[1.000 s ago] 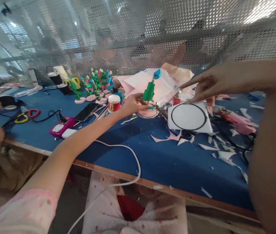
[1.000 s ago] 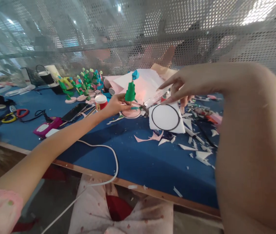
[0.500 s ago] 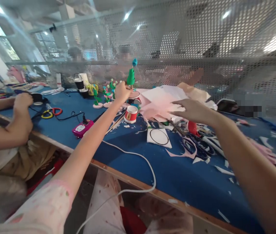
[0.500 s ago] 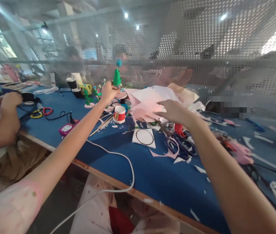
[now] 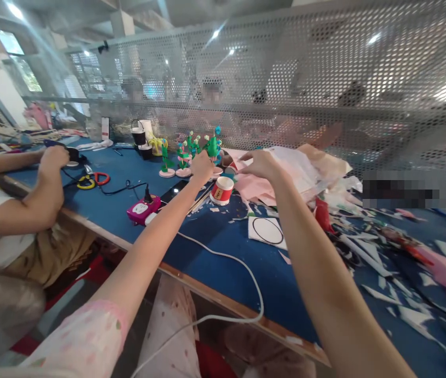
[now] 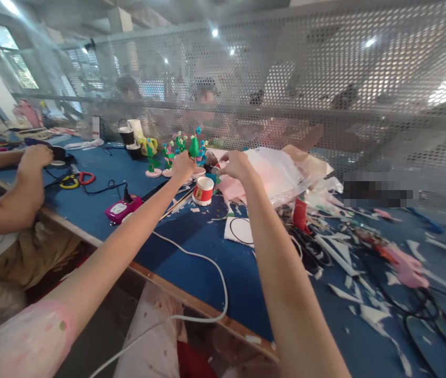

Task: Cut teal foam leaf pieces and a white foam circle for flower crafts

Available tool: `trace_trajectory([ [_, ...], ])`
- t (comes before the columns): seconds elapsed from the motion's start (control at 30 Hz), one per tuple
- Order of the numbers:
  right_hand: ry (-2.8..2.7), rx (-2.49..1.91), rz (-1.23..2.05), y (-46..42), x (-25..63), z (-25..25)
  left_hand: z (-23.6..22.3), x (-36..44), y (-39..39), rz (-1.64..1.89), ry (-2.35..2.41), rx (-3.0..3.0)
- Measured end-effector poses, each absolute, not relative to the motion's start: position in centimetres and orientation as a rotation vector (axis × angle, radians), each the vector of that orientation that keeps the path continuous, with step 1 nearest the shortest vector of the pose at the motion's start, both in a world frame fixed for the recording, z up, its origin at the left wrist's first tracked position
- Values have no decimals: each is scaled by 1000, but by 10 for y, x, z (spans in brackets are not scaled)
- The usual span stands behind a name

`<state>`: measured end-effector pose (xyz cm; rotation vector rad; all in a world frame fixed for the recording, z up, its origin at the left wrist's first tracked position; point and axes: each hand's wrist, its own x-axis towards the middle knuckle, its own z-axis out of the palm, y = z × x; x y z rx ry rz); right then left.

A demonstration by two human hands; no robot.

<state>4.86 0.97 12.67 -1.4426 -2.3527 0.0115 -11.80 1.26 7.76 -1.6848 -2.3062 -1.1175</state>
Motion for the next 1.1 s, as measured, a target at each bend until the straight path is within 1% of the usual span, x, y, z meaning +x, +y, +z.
trace_trajectory([
  [0.1, -2411, -1493, 87, 27, 31, 108, 74, -118, 13, -1037, -2275, -1704],
  [0.27, -2378, -1536, 95, 41, 24, 83, 68, -114, 12, -991, -2272, -1720],
  [0.43, -2324, -1546, 235, 50, 28, 69, 62, -112, 11, -987, -2315, -1748],
  [0.53, -2312, -1543, 255, 55, 29, 65, 56, -113, 14, -1018, -2316, -1747],
  [0.7, -2213, -1584, 219, 58, 37, 67, 48, -115, 23, -1072, -2332, -1702],
  [0.93, -1972, -1630, 204, 57, 59, 82, 41, -115, 28, -1176, -2328, -1674],
  [1.1, -1863, -1651, 396, 53, 72, 98, 31, -119, 32, -1233, -2329, -1793],
])
